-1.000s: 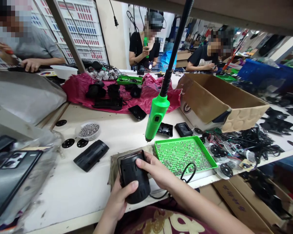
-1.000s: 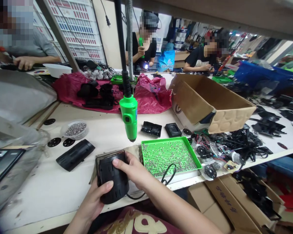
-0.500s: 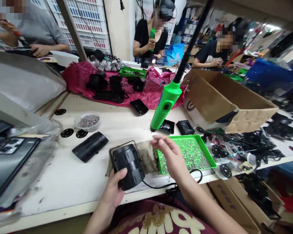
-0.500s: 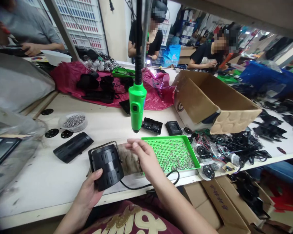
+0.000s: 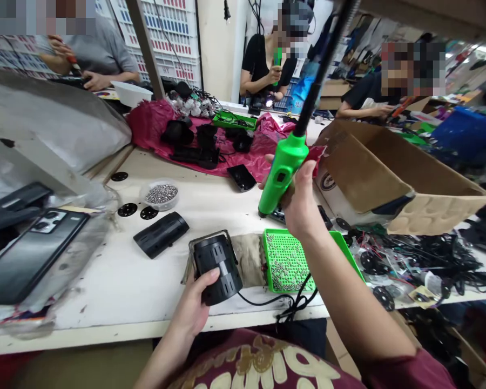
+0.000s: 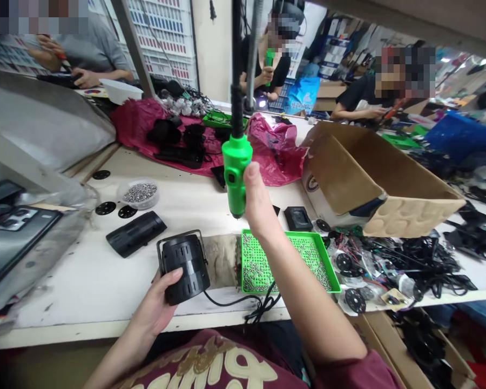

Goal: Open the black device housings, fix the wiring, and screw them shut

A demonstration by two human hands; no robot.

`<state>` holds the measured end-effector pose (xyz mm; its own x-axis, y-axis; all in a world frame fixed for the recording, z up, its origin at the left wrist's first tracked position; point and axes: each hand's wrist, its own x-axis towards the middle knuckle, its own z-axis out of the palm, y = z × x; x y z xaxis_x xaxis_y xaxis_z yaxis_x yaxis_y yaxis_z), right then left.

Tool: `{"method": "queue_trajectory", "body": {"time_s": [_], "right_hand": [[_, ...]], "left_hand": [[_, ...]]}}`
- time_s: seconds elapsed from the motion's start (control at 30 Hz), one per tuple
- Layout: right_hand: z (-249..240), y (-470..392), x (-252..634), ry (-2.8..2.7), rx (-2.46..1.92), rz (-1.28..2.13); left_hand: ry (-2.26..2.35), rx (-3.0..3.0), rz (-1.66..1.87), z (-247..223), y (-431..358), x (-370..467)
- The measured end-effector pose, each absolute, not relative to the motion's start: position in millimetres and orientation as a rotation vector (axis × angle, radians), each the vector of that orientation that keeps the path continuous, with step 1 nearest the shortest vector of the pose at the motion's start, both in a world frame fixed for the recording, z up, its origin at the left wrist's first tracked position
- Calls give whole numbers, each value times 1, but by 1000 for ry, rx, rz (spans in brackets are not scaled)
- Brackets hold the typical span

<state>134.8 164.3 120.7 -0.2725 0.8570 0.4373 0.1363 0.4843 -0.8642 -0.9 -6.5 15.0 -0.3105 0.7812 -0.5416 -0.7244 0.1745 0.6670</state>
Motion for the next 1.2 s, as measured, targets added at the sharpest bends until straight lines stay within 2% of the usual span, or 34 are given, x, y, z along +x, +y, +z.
{"method": "queue_trajectory", "body": {"time_s": [0.23,0.97,1.2], "right_hand": [[107,149,134,-1451,-725,1157],[94,125,156,-1537,-702,1055],[97,99,122,-1023,-350,1239]], "left_hand": [[1217,-7,1479,13,-5,-2],[1244,41,1541,12,4,2],[1297,120,1534,18,6,8]]}}
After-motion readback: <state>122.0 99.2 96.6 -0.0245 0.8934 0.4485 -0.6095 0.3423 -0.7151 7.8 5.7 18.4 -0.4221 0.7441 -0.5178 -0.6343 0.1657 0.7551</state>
